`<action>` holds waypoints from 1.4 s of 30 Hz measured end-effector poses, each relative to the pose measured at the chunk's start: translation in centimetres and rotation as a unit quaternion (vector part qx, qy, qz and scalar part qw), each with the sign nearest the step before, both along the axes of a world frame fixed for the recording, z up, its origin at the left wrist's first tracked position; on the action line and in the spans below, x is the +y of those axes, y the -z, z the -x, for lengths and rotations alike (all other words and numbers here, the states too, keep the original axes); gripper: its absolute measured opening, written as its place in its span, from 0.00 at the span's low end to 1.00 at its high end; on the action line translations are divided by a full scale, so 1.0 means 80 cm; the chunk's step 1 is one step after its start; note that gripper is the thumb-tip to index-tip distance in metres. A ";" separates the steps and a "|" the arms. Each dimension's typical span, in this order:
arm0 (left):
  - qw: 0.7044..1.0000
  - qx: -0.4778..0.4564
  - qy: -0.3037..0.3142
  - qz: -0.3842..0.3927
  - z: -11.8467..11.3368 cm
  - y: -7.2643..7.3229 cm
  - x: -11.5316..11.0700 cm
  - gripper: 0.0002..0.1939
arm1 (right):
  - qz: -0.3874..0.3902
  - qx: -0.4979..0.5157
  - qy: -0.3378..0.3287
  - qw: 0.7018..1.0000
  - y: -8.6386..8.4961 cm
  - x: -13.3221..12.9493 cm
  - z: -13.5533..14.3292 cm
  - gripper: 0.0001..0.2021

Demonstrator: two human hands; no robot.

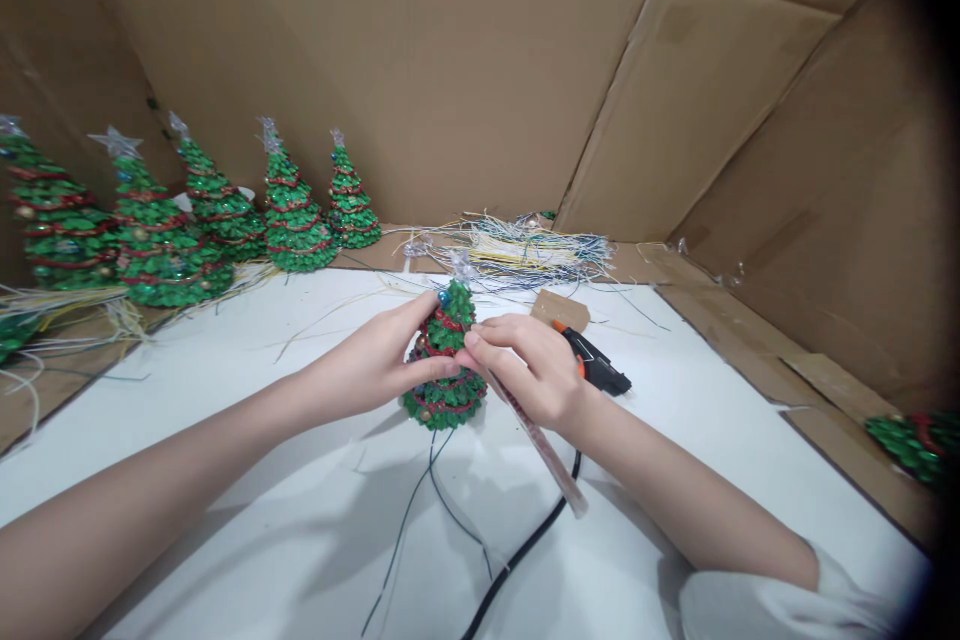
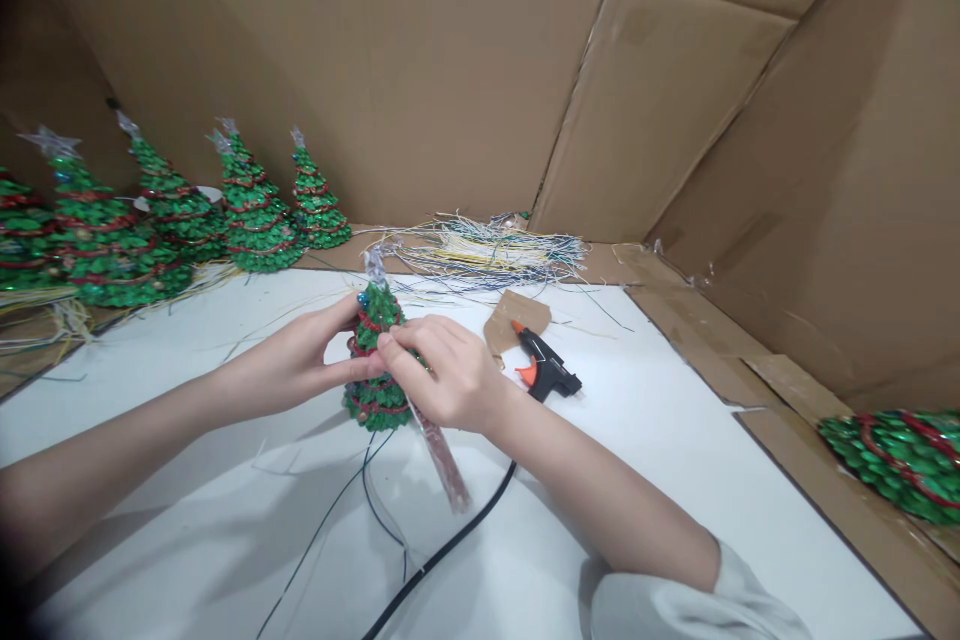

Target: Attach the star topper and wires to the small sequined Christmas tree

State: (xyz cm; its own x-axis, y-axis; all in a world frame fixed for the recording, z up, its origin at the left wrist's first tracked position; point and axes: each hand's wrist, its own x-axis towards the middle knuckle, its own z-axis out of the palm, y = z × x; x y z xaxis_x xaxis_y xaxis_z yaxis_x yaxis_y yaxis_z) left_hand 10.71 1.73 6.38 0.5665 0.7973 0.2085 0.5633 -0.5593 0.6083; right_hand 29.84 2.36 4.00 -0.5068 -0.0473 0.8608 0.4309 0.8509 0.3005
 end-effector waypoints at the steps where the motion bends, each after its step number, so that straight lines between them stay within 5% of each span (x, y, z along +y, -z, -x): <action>1: 1.000 0.000 0.001 0.001 0.000 0.000 0.000 0.12 | 0.002 -0.001 0.003 1.000 -0.001 -0.001 0.000 0.06; 10: 1.000 -0.004 0.003 -0.005 0.000 0.001 -0.001 0.13 | -0.005 -0.005 0.011 1.000 -0.004 -0.003 0.001 0.05; 20: 1.000 -0.011 -0.003 -0.012 -0.001 0.001 -0.003 0.14 | 0.082 -0.034 0.035 0.995 -0.013 -0.013 0.001 0.04; 29: 1.000 -0.001 0.000 -0.018 0.001 0.002 -0.002 0.12 | 0.188 -0.005 -0.020 0.982 -0.021 -0.002 -0.003 0.08; 36: 1.000 -0.010 0.002 -0.011 0.001 0.001 -0.002 0.13 | 0.130 0.053 -0.062 0.988 -0.005 0.002 -0.002 0.03; 42: 1.000 -0.010 0.004 -0.012 0.002 0.002 -0.001 0.12 | 0.115 0.041 -0.036 0.992 0.002 0.001 0.000 0.02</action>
State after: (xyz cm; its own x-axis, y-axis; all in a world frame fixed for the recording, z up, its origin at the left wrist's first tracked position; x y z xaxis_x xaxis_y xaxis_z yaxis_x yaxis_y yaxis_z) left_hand 10.57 1.65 6.24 0.5690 0.7867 0.2395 0.5462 -0.5793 0.6051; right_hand 29.82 2.43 3.86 -0.4363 0.1218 0.8915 0.3822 0.9221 0.0610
